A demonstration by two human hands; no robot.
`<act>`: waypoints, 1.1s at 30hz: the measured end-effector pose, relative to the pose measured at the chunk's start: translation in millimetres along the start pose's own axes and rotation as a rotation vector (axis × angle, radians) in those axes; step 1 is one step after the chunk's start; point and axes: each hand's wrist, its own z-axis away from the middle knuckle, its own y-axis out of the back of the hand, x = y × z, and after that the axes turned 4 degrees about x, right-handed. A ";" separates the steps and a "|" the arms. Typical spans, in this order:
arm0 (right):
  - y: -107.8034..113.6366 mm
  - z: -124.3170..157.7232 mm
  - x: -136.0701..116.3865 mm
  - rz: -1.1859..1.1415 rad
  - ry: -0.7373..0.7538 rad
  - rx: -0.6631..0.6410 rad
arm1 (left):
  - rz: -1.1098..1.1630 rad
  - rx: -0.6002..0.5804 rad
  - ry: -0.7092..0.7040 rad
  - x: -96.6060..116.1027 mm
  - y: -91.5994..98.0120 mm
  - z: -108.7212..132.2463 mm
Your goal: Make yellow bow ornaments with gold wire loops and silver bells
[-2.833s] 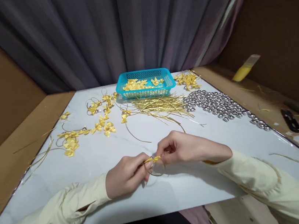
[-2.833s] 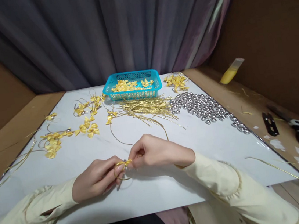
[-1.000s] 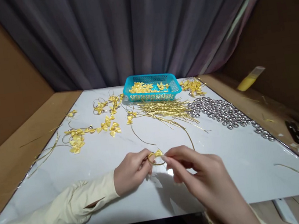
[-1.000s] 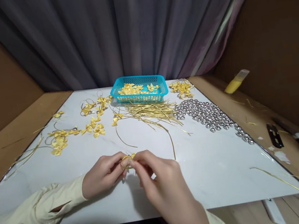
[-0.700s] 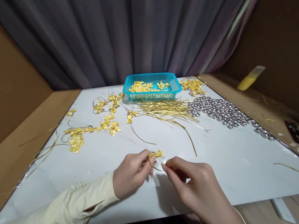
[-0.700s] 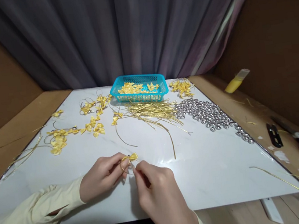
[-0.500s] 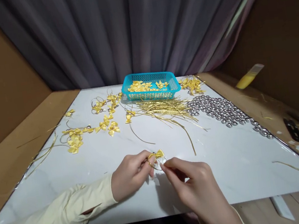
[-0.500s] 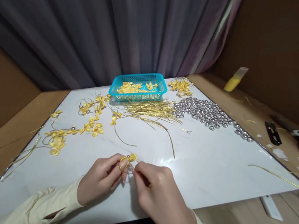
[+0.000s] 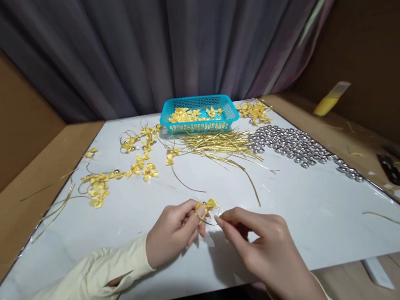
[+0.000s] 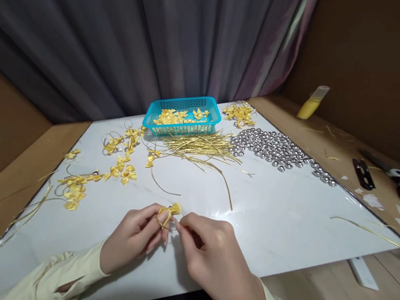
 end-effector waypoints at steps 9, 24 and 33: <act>22.5 1.1 5.1 -0.203 -0.195 0.397 | 0.413 -0.006 0.345 2.7 4.5 -11.5; -7.1 5.1 9.6 -0.263 -0.206 -0.072 | 0.381 0.023 0.361 7.7 0.4 -12.0; -8.7 3.2 7.8 -0.230 -0.142 -0.078 | 0.344 0.030 0.338 5.1 -0.1 -10.3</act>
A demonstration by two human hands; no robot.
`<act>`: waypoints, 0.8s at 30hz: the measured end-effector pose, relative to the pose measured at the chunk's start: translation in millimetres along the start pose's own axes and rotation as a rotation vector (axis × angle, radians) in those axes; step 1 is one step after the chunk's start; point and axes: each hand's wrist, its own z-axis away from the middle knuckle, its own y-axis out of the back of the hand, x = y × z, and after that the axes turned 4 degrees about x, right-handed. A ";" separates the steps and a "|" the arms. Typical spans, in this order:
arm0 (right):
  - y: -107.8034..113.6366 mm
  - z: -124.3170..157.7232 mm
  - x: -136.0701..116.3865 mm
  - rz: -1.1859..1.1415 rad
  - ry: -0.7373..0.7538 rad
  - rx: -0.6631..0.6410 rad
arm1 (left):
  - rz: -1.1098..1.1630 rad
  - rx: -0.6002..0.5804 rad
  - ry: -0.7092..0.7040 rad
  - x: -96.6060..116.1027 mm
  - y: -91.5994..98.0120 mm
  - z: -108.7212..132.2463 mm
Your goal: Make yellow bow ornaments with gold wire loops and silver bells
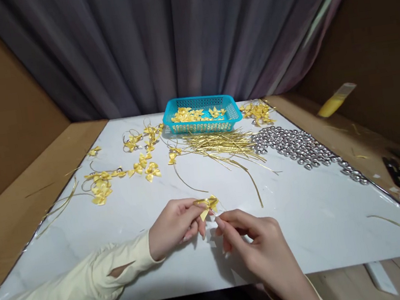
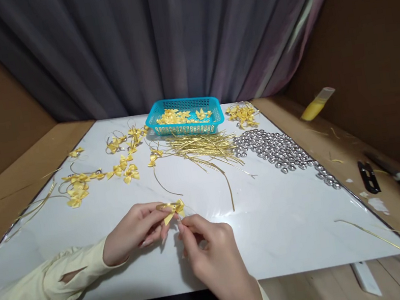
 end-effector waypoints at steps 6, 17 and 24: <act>-1.6 0.0 0.3 0.012 -0.010 0.016 | 0.004 0.019 0.010 -1.1 0.3 0.3; 43.8 -13.5 -9.2 0.175 0.008 0.231 | -0.226 0.072 -0.124 -2.5 1.7 -0.1; 83.3 -45.8 -63.8 0.407 0.290 0.493 | -0.743 0.135 -0.561 -13.3 7.2 2.4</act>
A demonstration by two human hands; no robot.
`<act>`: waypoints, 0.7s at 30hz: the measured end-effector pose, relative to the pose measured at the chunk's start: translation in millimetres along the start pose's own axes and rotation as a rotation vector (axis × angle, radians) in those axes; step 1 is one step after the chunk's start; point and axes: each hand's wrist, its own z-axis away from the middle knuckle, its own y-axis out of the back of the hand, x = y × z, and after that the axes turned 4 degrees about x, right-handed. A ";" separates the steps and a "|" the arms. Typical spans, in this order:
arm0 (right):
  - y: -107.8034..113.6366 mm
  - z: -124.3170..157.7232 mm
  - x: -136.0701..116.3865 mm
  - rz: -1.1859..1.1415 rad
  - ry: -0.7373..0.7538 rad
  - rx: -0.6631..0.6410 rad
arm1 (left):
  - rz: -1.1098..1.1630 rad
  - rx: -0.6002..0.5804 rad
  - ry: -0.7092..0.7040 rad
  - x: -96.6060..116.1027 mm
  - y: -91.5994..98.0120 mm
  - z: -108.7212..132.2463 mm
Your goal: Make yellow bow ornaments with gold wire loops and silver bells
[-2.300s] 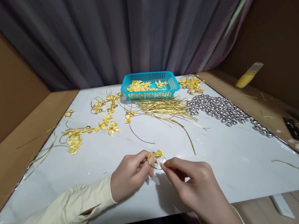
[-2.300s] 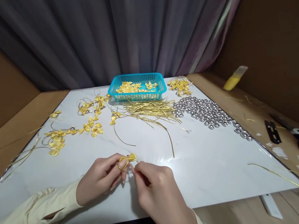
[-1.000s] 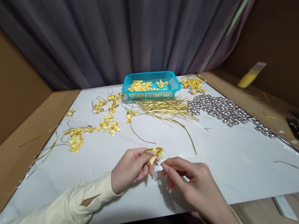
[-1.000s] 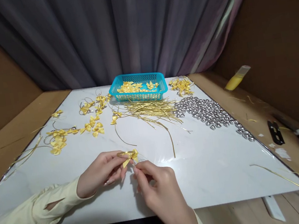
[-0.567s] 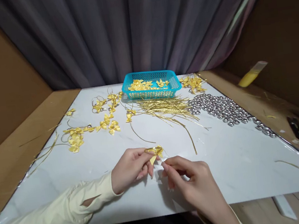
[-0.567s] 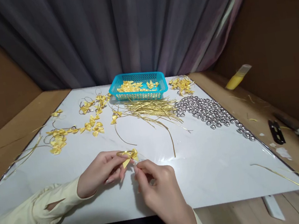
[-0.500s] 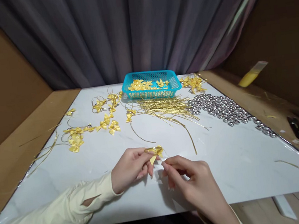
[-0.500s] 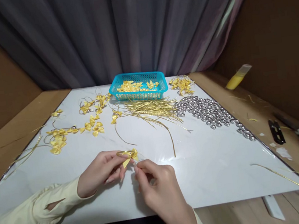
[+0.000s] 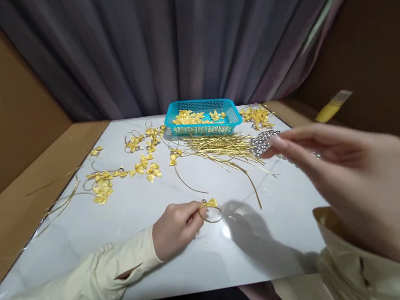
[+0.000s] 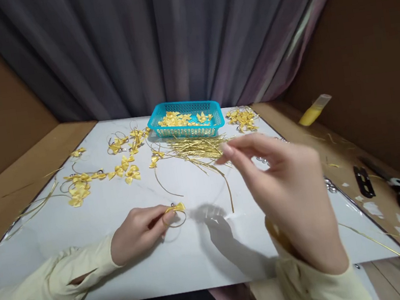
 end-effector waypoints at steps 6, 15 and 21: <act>5.2 -10.9 -32.8 -0.385 0.066 -0.127 | -0.186 0.024 -0.184 -9.3 -4.0 4.0; -49.5 28.8 8.0 -0.274 -0.022 -0.809 | -0.141 0.015 -0.144 0.6 7.1 3.4; -48.7 32.3 6.2 -0.220 0.064 -0.852 | -0.103 -0.045 -0.148 3.2 6.7 4.3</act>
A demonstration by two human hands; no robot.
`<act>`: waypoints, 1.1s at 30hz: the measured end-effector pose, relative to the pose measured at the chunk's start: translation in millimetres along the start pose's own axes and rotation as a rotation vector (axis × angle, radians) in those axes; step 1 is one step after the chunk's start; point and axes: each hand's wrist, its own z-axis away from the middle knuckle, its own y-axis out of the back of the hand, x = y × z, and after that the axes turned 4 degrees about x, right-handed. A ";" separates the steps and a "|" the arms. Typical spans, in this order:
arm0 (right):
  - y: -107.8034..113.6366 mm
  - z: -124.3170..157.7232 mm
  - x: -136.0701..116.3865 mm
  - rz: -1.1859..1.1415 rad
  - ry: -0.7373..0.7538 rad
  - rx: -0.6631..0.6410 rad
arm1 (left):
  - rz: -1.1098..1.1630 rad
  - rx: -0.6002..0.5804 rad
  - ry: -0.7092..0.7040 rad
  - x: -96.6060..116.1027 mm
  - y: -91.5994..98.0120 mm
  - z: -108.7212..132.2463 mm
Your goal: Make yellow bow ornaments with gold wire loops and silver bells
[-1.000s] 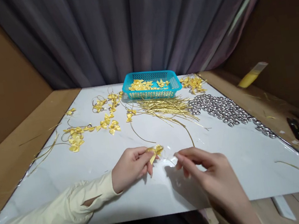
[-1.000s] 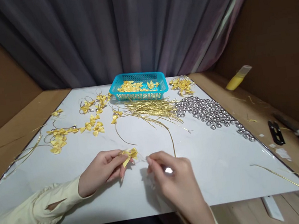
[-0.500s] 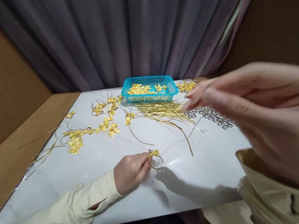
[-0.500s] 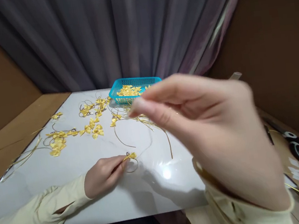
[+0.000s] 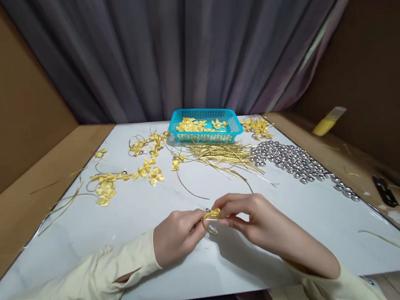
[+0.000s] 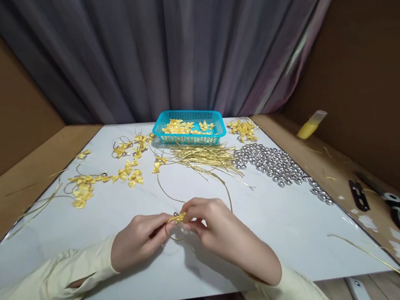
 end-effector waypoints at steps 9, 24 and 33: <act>1.9 6.2 4.9 0.129 0.104 -0.039 | -0.018 -0.020 -0.028 2.4 3.6 -0.2; 8.3 4.3 -5.2 0.451 0.128 -0.249 | -0.252 -0.182 -0.232 8.6 14.0 -11.5; 12.9 -1.4 -9.1 0.577 0.164 -0.315 | -0.284 -0.257 -0.289 12.1 15.5 -20.0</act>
